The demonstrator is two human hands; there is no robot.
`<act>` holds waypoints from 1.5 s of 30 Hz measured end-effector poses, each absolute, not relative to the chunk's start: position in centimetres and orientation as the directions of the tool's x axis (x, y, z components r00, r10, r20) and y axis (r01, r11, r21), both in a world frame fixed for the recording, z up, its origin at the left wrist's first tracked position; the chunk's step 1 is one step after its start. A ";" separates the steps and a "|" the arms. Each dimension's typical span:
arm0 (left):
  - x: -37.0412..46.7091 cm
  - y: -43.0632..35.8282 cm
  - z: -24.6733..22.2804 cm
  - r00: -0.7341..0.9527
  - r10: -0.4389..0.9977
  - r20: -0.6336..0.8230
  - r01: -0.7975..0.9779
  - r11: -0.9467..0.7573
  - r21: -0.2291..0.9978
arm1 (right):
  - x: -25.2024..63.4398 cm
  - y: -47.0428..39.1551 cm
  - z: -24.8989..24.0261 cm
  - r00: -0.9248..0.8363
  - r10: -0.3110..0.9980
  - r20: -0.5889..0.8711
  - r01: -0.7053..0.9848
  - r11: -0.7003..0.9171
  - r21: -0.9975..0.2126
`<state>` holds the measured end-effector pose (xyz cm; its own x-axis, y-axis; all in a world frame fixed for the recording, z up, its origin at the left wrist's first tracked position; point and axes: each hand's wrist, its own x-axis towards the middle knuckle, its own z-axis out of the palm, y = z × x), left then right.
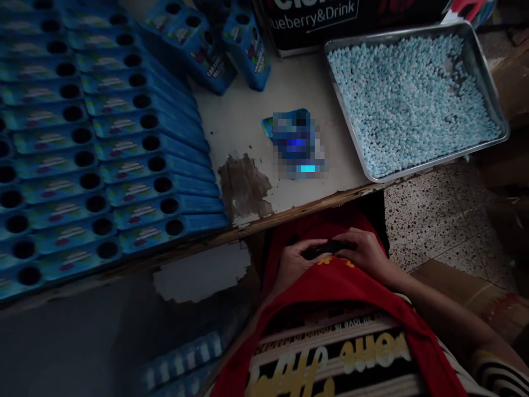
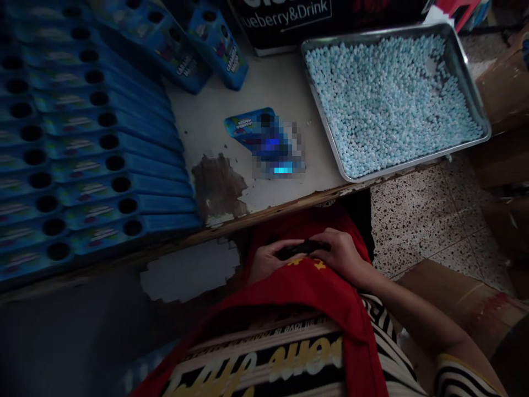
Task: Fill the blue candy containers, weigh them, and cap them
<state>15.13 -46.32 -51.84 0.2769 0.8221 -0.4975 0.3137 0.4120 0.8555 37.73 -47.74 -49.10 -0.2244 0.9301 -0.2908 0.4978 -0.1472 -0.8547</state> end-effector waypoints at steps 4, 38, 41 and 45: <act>15.6 -45.8 -52.6 0.221 0.903 -0.368 0.227 0.319 0.920 | 38.0 -47.5 -49.5 -0.201 0.922 -0.330 0.474 -0.203 -0.857; 11.1 -46.0 -49.8 0.411 0.776 -0.478 0.596 0.168 0.785 | 37.7 -46.0 -49.7 -0.646 0.713 -0.274 0.454 0.069 -0.888; 11.0 -44.5 -49.6 0.546 0.664 -0.511 0.659 0.036 0.751 | 37.3 -45.5 -50.0 -0.609 0.732 -0.306 0.384 -0.066 -0.921; 12.0 -43.1 -50.0 0.505 0.623 -0.597 0.622 0.217 0.752 | 39.5 -43.9 -49.6 -0.483 0.698 -0.529 0.126 -0.542 -0.831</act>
<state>12.03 -43.10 -50.03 0.5051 0.6233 -0.5970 0.6221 0.2166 0.7524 39.50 -43.92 -49.64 -0.4828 0.6980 -0.5288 0.1256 -0.5425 -0.8306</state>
